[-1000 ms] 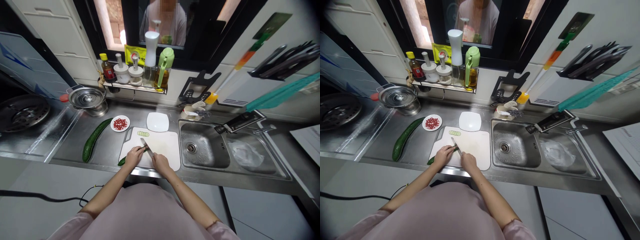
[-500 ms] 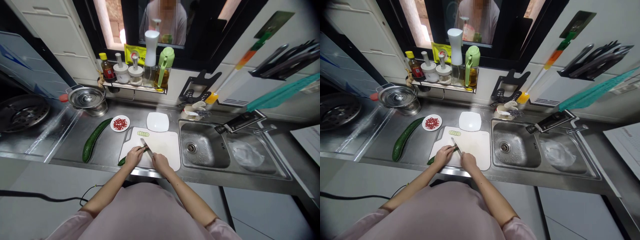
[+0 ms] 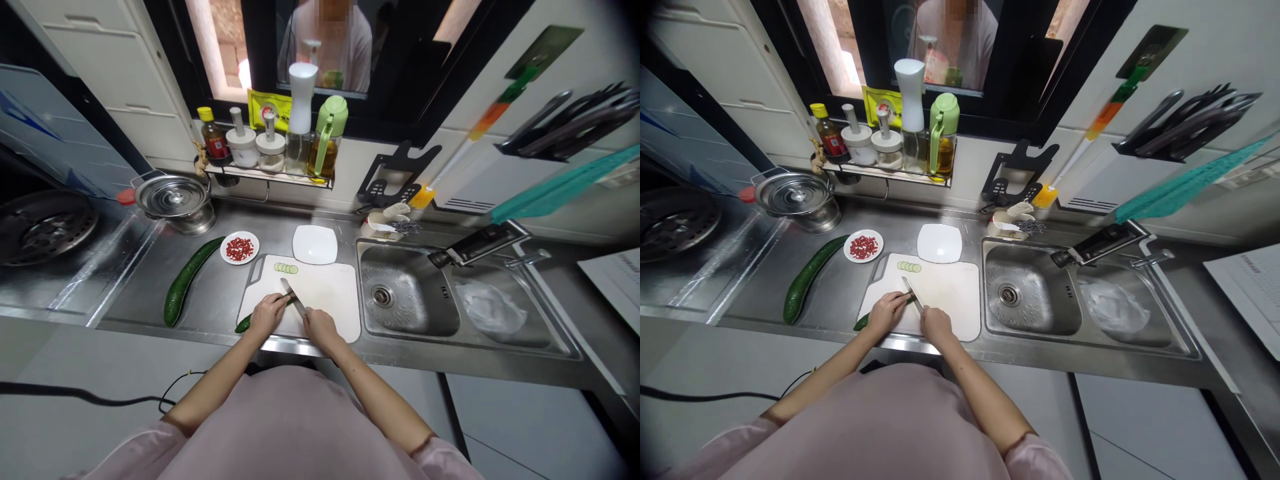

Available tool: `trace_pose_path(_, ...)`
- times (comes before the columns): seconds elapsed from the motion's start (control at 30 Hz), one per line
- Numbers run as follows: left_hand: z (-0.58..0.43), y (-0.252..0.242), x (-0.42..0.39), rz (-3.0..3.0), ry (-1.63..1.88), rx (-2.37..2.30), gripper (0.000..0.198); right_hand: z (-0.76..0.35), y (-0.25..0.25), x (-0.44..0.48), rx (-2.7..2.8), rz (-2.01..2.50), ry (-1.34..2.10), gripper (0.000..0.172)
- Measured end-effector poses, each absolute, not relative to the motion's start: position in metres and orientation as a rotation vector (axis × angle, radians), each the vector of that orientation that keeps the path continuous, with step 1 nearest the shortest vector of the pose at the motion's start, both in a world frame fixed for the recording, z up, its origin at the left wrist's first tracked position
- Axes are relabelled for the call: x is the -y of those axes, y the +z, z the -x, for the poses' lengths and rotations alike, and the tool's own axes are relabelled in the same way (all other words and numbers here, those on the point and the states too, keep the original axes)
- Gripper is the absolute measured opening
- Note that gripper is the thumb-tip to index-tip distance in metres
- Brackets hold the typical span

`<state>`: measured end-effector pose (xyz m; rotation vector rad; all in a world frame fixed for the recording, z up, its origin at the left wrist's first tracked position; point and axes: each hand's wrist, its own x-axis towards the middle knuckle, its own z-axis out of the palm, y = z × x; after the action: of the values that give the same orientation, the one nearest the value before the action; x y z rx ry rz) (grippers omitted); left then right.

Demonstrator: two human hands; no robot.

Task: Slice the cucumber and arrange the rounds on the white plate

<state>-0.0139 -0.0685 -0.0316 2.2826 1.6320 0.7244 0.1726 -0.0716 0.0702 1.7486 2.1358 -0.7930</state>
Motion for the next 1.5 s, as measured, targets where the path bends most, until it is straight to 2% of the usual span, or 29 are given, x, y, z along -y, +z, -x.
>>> trace_pose_path(1.5,0.013,-0.034,0.068,-2.266,0.745,-1.630,0.028,-0.157,0.048,0.064,-2.133,-1.748,-0.748,0.031)
